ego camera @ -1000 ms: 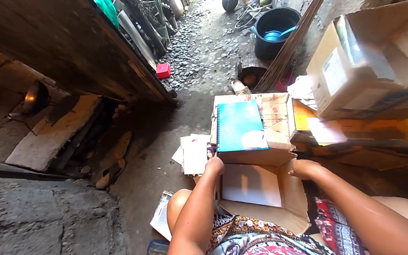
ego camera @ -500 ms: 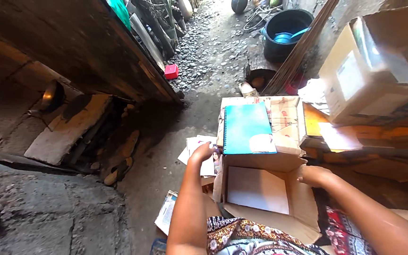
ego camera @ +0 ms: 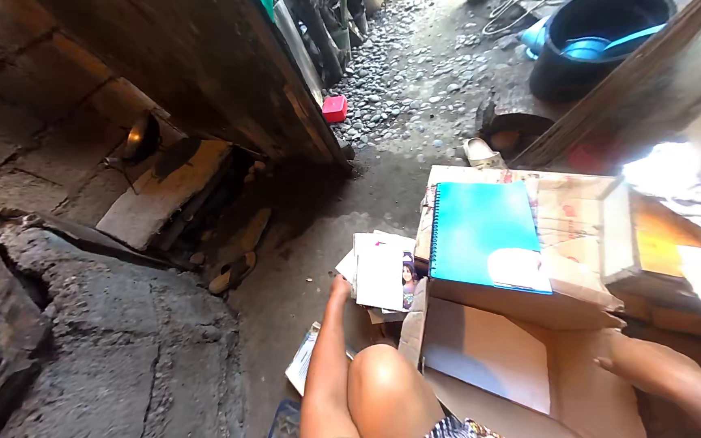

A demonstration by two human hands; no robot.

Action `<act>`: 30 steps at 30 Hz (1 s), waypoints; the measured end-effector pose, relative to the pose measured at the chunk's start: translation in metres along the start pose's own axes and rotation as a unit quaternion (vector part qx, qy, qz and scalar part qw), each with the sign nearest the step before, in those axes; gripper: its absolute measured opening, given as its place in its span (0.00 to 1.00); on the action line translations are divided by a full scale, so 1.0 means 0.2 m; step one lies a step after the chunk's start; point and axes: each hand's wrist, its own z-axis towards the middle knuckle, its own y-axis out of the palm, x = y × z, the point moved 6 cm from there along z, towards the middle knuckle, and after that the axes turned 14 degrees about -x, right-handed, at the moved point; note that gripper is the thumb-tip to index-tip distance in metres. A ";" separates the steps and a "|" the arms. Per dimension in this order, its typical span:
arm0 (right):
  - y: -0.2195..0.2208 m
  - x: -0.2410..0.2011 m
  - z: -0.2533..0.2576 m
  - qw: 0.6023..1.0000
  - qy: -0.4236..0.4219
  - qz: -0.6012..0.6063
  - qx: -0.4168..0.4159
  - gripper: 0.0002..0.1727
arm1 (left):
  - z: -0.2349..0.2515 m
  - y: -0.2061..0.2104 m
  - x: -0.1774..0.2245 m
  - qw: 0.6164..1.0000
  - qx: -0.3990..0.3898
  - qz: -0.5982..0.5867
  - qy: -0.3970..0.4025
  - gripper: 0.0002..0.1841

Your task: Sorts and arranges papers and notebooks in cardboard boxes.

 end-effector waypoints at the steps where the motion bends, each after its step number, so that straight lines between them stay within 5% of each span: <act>1: 0.00 0.01 0.01 1.000 -0.001 -0.002 0.001 0.35 | 0.06 0.04 -0.05 1.000 0.002 -0.020 -0.011 0.22; 10: 0.01 -0.02 0.04 0.999 0.018 -0.049 -0.007 0.37 | 0.26 0.17 -0.17 0.991 -0.028 -0.127 -0.029 0.22; 20: 0.01 0.00 0.10 0.998 0.041 -0.052 -0.006 0.35 | 0.24 0.25 -0.11 0.995 -0.042 -0.092 0.015 0.23; 30: 0.02 0.00 0.08 0.998 0.030 -0.052 -0.008 0.35 | -0.09 0.05 -0.07 0.986 0.144 -0.075 0.036 0.20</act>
